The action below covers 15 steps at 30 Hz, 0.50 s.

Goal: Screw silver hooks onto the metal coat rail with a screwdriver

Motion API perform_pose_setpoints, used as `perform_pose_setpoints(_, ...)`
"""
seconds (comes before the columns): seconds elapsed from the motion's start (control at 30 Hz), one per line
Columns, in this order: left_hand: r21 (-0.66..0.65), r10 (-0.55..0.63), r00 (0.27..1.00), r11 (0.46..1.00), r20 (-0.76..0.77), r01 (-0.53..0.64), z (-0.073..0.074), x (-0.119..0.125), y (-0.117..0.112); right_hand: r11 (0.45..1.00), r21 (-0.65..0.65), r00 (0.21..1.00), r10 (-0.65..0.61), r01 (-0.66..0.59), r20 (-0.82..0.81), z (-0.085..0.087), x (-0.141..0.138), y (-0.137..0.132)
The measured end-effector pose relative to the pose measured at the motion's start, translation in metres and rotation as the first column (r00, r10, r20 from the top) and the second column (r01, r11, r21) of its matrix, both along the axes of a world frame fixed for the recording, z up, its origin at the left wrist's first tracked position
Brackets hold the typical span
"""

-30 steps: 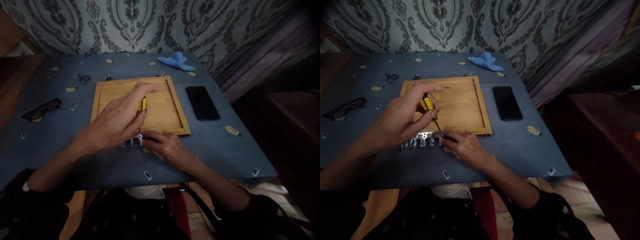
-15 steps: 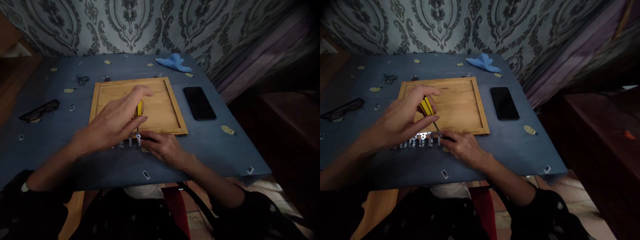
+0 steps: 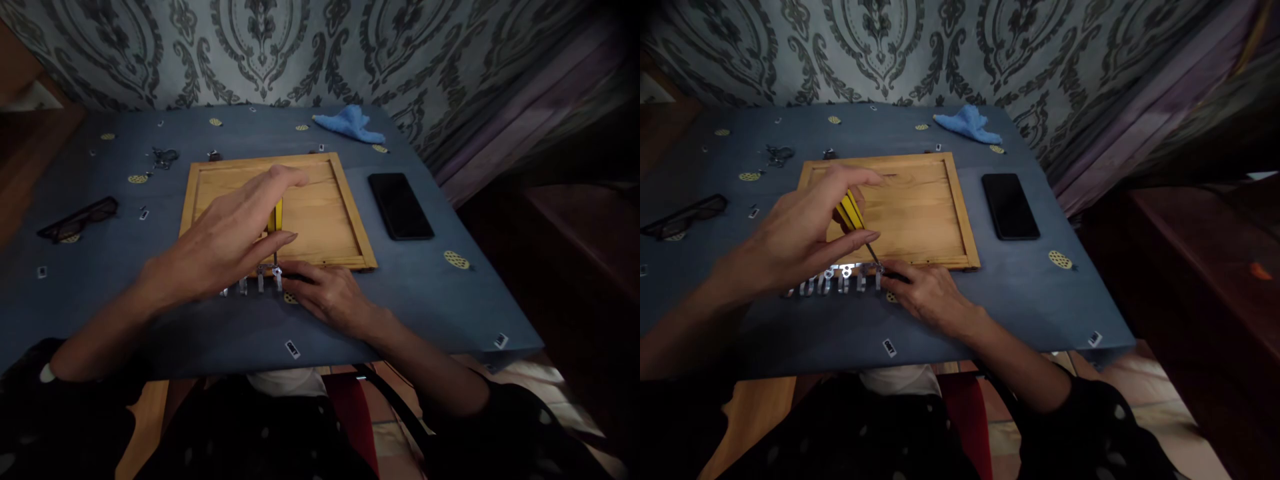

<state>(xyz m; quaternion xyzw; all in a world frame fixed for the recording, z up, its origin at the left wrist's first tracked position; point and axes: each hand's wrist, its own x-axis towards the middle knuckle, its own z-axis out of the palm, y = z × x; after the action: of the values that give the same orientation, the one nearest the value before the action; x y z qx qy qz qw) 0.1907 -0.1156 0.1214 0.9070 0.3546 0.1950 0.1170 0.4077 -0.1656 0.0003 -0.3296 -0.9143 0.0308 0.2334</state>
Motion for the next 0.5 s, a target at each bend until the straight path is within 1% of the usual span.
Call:
perform_pose_setpoints(0.17, -0.049, 0.011, 1.0, 0.999, -0.013, -0.012, 0.004, -0.002, -0.002, 1.0, 0.018, 1.0, 0.005, -0.004, -0.019, 0.0, 0.0, 0.0)
perform_pose_setpoints(0.33, -0.081, -0.033, 0.999, 0.996, -0.021, 0.031, 0.008, -0.003, -0.005, 1.0, 0.019, 1.0, 0.013, -0.013, -0.023, -0.001, -0.001, 0.0)
perform_pose_setpoints(0.43, -0.107, -0.041, 0.999, 0.993, 0.008, 0.042, 0.01, -0.004, -0.006, 1.0, 0.018, 1.0, 0.012, -0.011, -0.021, 0.0, 0.0, 0.0)
perform_pose_setpoints(0.5, -0.093, -0.031, 0.999, 0.995, 0.044, 0.035, 0.013, -0.005, -0.006, 1.0, 0.009, 0.999, 0.019, -0.018, -0.03, 0.0, 0.0, 0.001)
